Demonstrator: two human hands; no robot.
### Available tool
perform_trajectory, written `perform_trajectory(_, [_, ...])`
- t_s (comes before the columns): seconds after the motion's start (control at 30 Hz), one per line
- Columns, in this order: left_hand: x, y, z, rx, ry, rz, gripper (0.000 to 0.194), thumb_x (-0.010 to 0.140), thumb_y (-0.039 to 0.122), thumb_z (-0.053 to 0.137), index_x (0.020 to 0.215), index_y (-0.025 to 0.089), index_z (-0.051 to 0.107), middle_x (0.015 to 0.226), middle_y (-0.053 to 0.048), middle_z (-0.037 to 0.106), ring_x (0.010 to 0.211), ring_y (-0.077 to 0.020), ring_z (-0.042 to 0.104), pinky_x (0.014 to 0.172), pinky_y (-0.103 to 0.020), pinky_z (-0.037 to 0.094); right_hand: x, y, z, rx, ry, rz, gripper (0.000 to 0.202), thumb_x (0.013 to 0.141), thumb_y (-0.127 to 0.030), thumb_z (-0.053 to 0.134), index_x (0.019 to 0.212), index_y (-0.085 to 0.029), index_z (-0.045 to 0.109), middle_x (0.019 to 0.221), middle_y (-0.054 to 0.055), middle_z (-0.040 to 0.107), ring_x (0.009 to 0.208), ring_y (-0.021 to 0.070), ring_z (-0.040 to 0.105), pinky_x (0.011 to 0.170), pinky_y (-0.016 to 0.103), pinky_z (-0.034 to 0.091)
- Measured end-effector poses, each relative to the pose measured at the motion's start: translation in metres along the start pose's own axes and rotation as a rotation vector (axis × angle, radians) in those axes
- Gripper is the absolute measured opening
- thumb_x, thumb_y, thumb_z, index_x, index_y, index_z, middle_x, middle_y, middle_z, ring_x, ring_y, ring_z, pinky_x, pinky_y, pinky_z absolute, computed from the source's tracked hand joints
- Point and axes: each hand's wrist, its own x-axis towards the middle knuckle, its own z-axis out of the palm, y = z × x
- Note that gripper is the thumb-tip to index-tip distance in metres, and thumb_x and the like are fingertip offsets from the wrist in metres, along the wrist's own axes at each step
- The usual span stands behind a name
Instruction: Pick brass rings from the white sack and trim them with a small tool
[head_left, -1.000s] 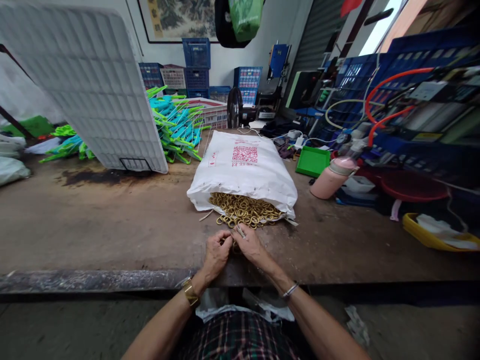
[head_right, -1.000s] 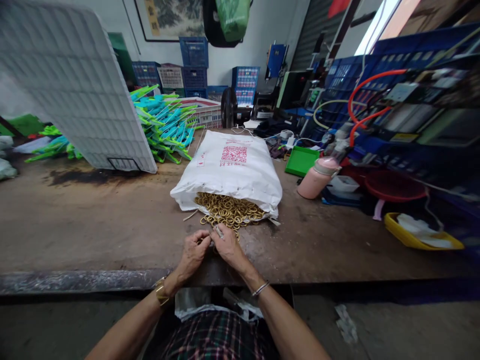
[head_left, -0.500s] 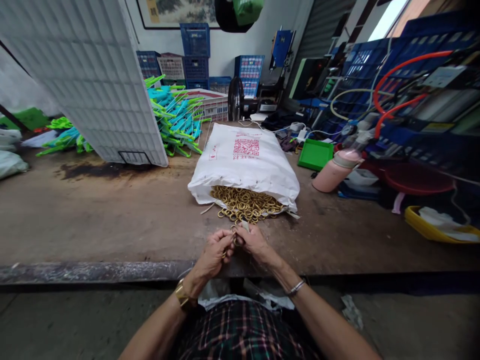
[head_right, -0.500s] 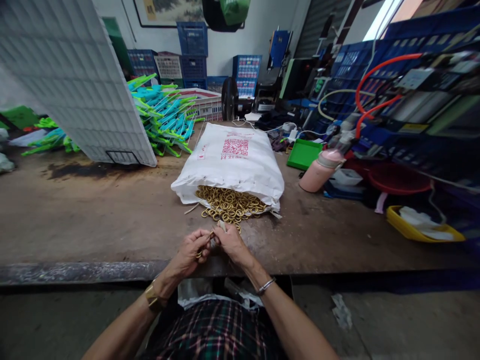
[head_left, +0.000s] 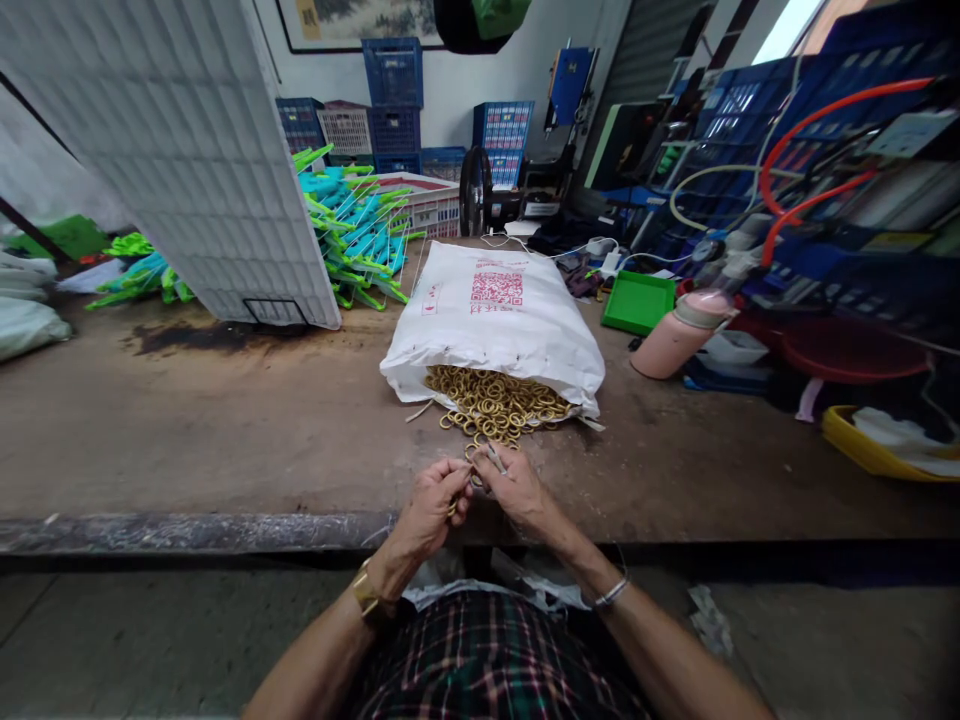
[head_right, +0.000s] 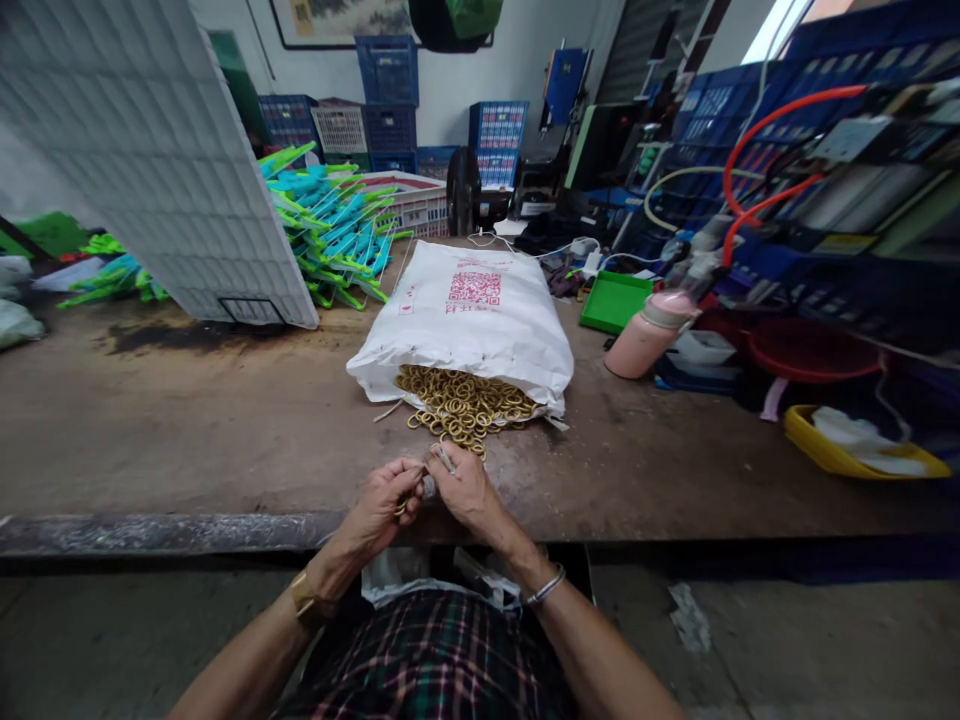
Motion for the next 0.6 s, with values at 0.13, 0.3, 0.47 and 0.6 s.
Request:
perform_trajectory(0.13, [-0.003,0.002,0.005,0.073,0.045,0.044,0.034,0.064,0.043,0.066,0.071,0.014,0.051,0.054,0.004,0.05,0.036,-0.0021,0.038,0.033,-0.014,0.022,-0.002,-0.003,0.001,-0.048,-0.014,-0.021,0.029,0.078,-0.04,0.046,0.059,-0.018,0.045,0.054,-0.005,0.041,0.053,0.0084,0.036,0.051,0.021,0.03])
perform_trajectory(0.3, [-0.008,0.004,0.006,0.05,-0.001,0.024,0.032,0.065,0.041,0.066,0.078,0.015,0.053,0.055,0.005,0.051,0.037,-0.0028,0.039,0.034,-0.014,0.023,0.0,0.004,0.003,0.086,-0.004,0.071,0.03,0.078,-0.039,0.045,0.057,-0.018,0.044,0.051,-0.005,0.04,0.049,0.0079,0.036,0.048,0.02,0.03])
perform_trajectory(0.47, [-0.01,0.004,0.006,0.026,-0.048,0.04,0.03,0.069,0.041,0.065,0.075,0.014,0.053,0.057,0.004,0.05,0.039,-0.0023,0.039,0.034,-0.014,0.023,-0.001,0.002,0.002,0.195,-0.033,0.14,0.032,0.078,-0.04,0.044,0.055,-0.019,0.044,0.048,-0.005,0.04,0.045,0.0075,0.034,0.045,0.02,0.028])
perform_trajectory(0.6, [-0.011,0.004,0.008,-0.005,-0.011,0.035,0.03,0.066,0.039,0.066,0.075,0.015,0.052,0.056,0.005,0.049,0.038,-0.002,0.038,0.034,-0.014,0.022,-0.003,0.003,-0.002,0.031,0.056,0.094,0.029,0.08,-0.037,0.041,0.057,-0.019,0.043,0.05,-0.004,0.041,0.049,0.0091,0.038,0.049,0.021,0.03])
